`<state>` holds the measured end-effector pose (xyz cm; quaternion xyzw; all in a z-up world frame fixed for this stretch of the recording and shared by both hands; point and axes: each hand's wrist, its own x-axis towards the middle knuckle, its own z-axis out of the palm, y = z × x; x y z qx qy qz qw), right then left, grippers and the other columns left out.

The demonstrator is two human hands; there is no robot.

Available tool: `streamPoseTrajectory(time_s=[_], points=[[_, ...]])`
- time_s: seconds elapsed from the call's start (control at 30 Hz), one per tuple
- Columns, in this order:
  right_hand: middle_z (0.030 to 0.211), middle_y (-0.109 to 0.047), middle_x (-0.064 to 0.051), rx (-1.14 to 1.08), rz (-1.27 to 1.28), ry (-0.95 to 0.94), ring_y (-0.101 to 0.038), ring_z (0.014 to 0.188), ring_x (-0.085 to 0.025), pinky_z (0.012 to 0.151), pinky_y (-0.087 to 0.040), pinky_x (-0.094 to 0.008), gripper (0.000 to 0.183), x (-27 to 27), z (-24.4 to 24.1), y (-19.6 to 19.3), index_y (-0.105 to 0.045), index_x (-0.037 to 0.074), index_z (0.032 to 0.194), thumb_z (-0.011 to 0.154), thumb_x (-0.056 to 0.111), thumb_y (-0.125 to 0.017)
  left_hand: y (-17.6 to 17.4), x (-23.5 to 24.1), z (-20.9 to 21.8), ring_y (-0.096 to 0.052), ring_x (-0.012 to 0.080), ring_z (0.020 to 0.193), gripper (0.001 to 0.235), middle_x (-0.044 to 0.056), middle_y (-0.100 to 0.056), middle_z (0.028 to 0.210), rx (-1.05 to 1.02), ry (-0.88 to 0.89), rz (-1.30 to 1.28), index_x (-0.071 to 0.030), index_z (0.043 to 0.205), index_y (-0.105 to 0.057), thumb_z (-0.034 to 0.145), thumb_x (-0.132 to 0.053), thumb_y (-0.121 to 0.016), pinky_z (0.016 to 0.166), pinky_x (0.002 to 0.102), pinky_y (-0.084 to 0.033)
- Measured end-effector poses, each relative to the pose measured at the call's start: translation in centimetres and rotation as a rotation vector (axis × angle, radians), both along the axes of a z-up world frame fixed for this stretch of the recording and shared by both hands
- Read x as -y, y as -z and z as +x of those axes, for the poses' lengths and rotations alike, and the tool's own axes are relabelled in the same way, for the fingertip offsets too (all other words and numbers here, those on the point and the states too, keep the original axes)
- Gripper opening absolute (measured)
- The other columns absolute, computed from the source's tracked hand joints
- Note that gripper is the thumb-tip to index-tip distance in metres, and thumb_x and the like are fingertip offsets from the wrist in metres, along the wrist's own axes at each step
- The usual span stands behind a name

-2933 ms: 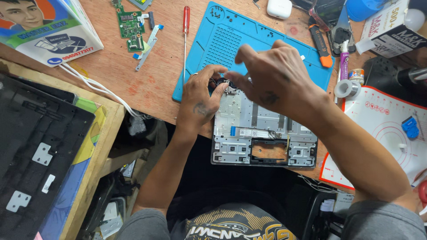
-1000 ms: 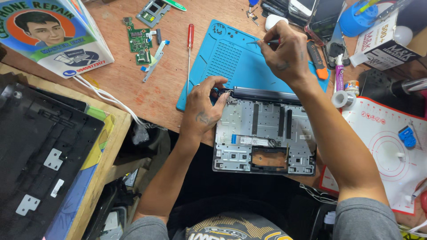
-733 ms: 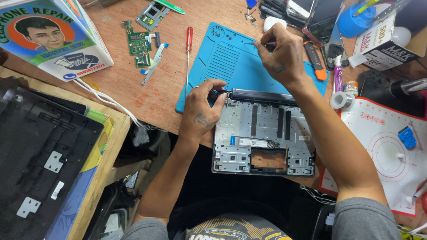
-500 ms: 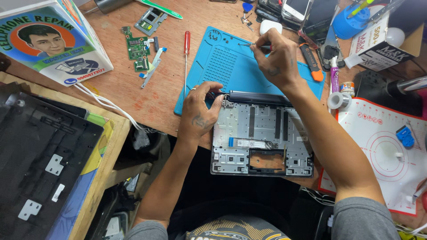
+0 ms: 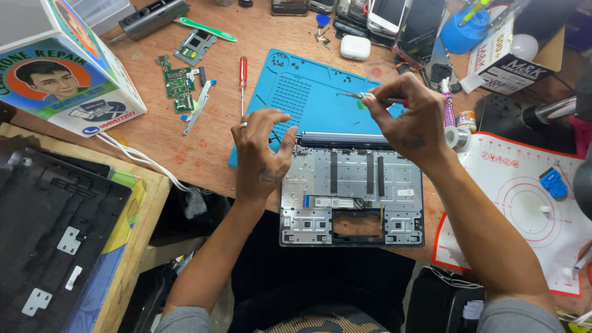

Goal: The person uses a screwdriver to remove screws from a disassembled laptop chassis, then uses a soldering iron to work on internal components. They handle a small circuit board and ribbon cable, placing them on the workbench.

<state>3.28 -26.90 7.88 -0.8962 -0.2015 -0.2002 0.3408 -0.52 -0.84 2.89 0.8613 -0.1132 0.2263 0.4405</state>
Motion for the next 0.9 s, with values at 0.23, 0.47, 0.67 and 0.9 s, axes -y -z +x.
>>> streamPoseTrajectory(time_s=[0.23, 0.47, 0.67, 0.9], points=[[0.105, -0.076, -0.015, -0.067, 0.162, -0.037, -0.077, 0.101, -0.018, 0.091, -0.063, -0.03, 0.02, 1.9, -3.3, -1.1, -0.063, 0.0, 0.1, 0.099, 0.007, -0.082, -1.9, 4.0, 2.0, -0.064, 0.0257, 0.111, 0.032, 0.011, -0.071, 0.114, -0.02, 0.239, 0.044, -0.005, 0.116, -0.069, 0.093, -0.025, -0.077, 0.102, 0.042, -0.04], [0.102, -0.076, -0.014, -0.055, 0.203, -0.015, -0.076, 0.1, -0.017, 0.09, -0.062, -0.029, 0.021, 4.6, -3.0, -2.5, -0.064, -0.001, 0.099, 0.1, 0.008, -0.083, -2.8, 7.3, 6.3, -0.065, 0.0279, 0.103, 0.048, 0.013, -0.073, 0.106, -0.085, 0.375, 0.09, -0.003, 0.115, -0.068, 0.081, -0.032, -0.085, 0.095, 0.042, -0.044], [0.101, -0.076, -0.014, -0.103, 0.258, -0.037, -0.076, 0.098, -0.016, 0.089, -0.062, -0.029, 0.021, 5.2, -2.6, -2.6, -0.063, -0.001, 0.098, 0.099, 0.009, -0.082, -2.1, 8.2, 6.6, -0.07, 0.0241, 0.101, 0.04, 0.011, -0.074, 0.105, -0.063, 0.408, -0.095, -0.005, 0.117, -0.069, 0.086, -0.024, -0.086, 0.092, 0.038, -0.056], [0.102, -0.076, -0.015, -0.109, 0.228, -0.034, -0.076, 0.098, -0.016, 0.088, -0.062, -0.029, 0.021, 4.8, -2.6, -2.8, -0.064, -0.001, 0.099, 0.099, 0.01, -0.082, -1.7, 7.7, 5.1, -0.069, 0.0246, 0.101, 0.046, 0.013, -0.072, 0.107, -0.053, 0.406, -0.17, -0.003, 0.118, -0.067, 0.082, -0.022, -0.086, 0.09, 0.037, -0.055]])
